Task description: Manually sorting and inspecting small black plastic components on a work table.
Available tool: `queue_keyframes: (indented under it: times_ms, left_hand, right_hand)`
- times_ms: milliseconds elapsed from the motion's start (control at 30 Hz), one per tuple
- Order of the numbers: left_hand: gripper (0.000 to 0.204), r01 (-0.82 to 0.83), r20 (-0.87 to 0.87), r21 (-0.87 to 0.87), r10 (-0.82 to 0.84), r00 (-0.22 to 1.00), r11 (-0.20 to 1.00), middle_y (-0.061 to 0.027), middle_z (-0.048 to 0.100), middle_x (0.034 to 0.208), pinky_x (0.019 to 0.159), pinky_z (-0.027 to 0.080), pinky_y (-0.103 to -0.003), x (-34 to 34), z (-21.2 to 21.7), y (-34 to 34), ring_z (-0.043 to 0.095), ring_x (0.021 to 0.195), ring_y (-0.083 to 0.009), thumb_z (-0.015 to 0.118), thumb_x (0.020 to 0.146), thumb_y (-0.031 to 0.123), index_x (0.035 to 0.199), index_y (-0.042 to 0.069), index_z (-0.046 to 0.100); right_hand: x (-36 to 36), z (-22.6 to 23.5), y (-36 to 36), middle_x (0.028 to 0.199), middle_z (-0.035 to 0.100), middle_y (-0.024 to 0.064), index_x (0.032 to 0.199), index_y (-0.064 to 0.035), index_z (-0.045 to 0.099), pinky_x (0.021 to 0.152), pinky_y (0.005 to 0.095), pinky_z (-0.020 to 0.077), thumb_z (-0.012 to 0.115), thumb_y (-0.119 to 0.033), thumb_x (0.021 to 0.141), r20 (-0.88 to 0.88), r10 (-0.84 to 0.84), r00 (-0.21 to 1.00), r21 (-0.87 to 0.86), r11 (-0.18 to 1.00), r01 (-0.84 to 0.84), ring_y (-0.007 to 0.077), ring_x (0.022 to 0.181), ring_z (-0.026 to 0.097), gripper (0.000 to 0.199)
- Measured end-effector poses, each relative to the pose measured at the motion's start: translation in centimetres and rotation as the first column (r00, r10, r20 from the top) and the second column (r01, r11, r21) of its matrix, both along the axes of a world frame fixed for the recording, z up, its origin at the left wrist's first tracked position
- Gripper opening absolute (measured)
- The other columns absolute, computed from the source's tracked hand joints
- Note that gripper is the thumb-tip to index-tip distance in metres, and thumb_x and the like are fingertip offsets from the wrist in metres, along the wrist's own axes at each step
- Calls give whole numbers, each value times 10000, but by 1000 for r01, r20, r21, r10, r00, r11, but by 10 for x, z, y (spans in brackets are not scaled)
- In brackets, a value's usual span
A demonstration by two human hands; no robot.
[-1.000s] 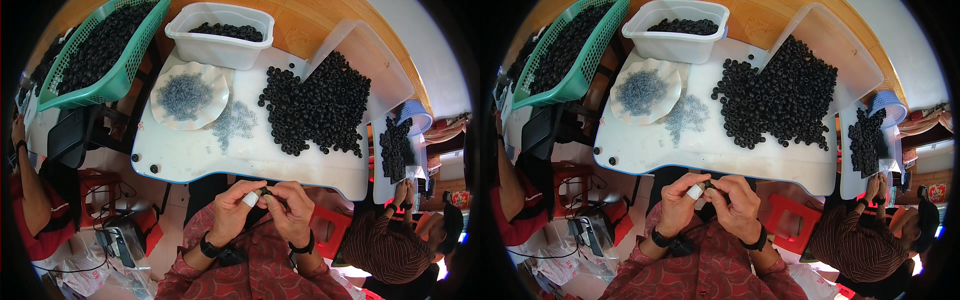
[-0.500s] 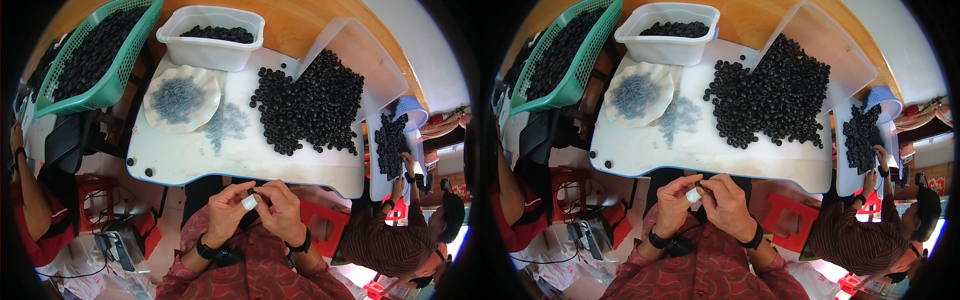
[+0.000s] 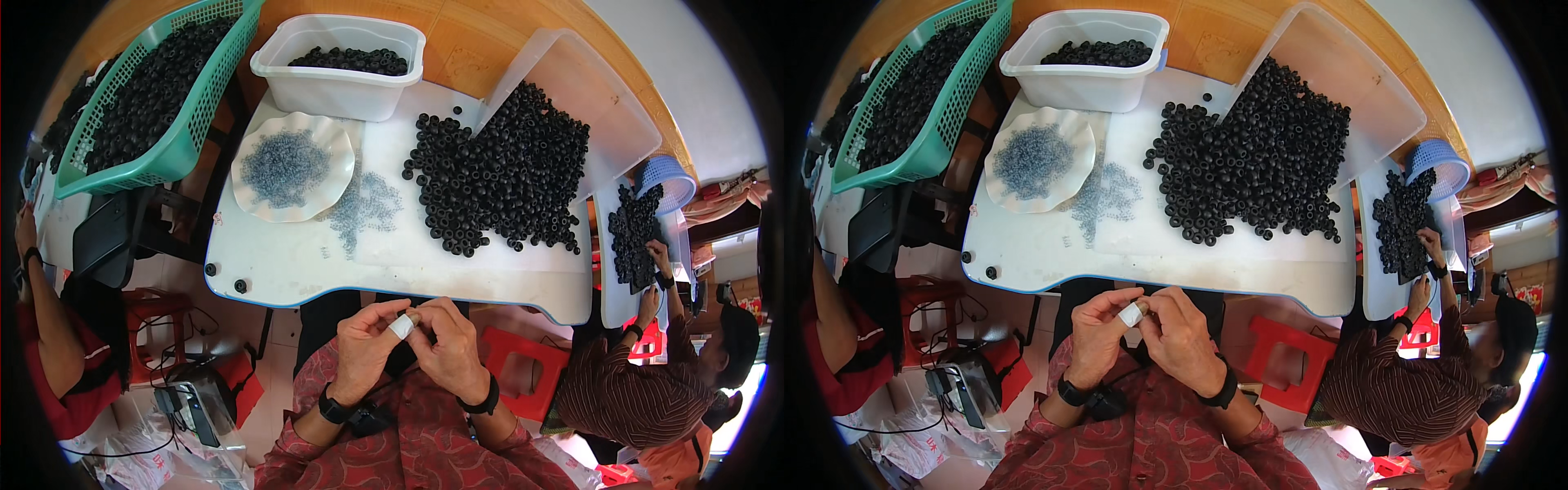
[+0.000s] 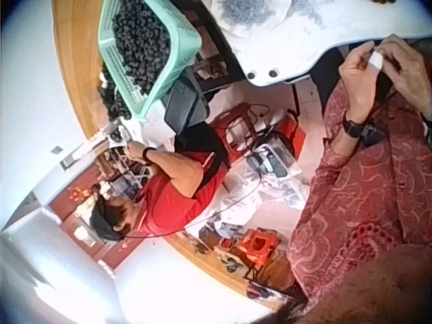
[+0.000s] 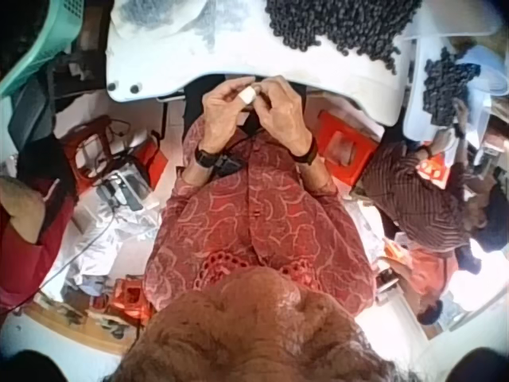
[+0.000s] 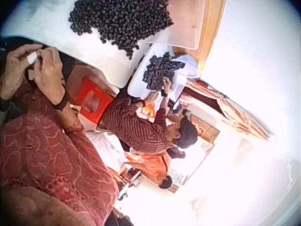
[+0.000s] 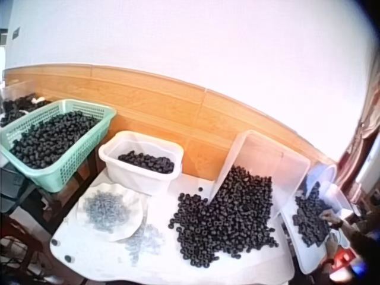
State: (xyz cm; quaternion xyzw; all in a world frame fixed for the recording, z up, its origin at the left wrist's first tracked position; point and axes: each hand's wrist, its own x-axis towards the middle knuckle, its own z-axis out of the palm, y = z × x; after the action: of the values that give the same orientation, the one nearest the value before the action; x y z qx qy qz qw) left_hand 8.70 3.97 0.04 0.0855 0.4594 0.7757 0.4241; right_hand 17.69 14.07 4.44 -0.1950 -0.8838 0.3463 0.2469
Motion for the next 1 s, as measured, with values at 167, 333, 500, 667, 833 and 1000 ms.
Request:
queue_keyframes:
  times_ms: [167, 333, 500, 667, 833, 1000]
  left_hand:
    - [249, 27, -86, -80, -34, 996, 996, -67, 690, 972, 794, 522, -227, 1, 3, -1, 634, 884, -95, 662, 886, -24, 1134, -40, 667]
    - [244, -7, -252, -94, -17, 967, 996, -61, 675, 995, 773, 526, -224, -2, 1, -3, 637, 892, -92, 639, 905, -13, 1147, -42, 652]
    - [237, -67, -617, -132, -29, 786, 989, -71, 661, 995, 764, 532, -231, -7, 4, -3, 648, 887, -112, 605, 920, -12, 1155, -29, 639]
    - [259, -43, -694, -53, -6, 720, 998, -87, 652, 1008, 733, 543, -245, -12, 4, -4, 647, 827, -132, 563, 928, -14, 1178, -8, 631]
    - [248, 46, -524, 18, -30, 851, 999, -82, 646, 1014, 698, 545, -249, -15, 6, -7, 631, 798, -118, 535, 953, 7, 1181, -15, 628]
    - [235, 83, -357, 88, -46, 933, 993, -69, 642, 964, 670, 544, -254, -14, 7, -8, 613, 767, -110, 517, 979, 35, 1176, -28, 628]
  right_hand:
    - [2, -2, 0, 893, 627, 104, 947, 9, 651, 544, 287, 492, 707, 69, 769, -3, 0, 1000, -70, 998, 0, 170, 650, 623, 196]
    - [2, 7, -6, 916, 637, 100, 1042, 0, 656, 562, 273, 505, 652, 103, 779, 9, 9, 1000, -138, 990, -7, 172, 704, 650, 283]
    - [4, 1, -7, 950, 651, 94, 1093, -3, 663, 622, 261, 529, 573, 142, 794, -33, -12, 999, -194, 981, 5, 166, 776, 671, 344]
    - [5, -4, -8, 939, 656, 117, 1286, 33, 507, 689, 274, 559, 494, 151, 867, -185, -69, 980, -546, 837, -44, 144, 787, 665, 435]
    - [3, -10, -11, 911, 647, 100, 1328, 33, 461, 705, 250, 551, 469, 151, 886, -244, -67, 967, -581, 809, -90, 124, 776, 645, 457]
    - [0, -10, -17, 962, 615, 106, 1281, 35, 505, 739, 257, 535, 490, 126, 887, -233, -118, 965, -527, 849, -24, 134, 815, 636, 404]
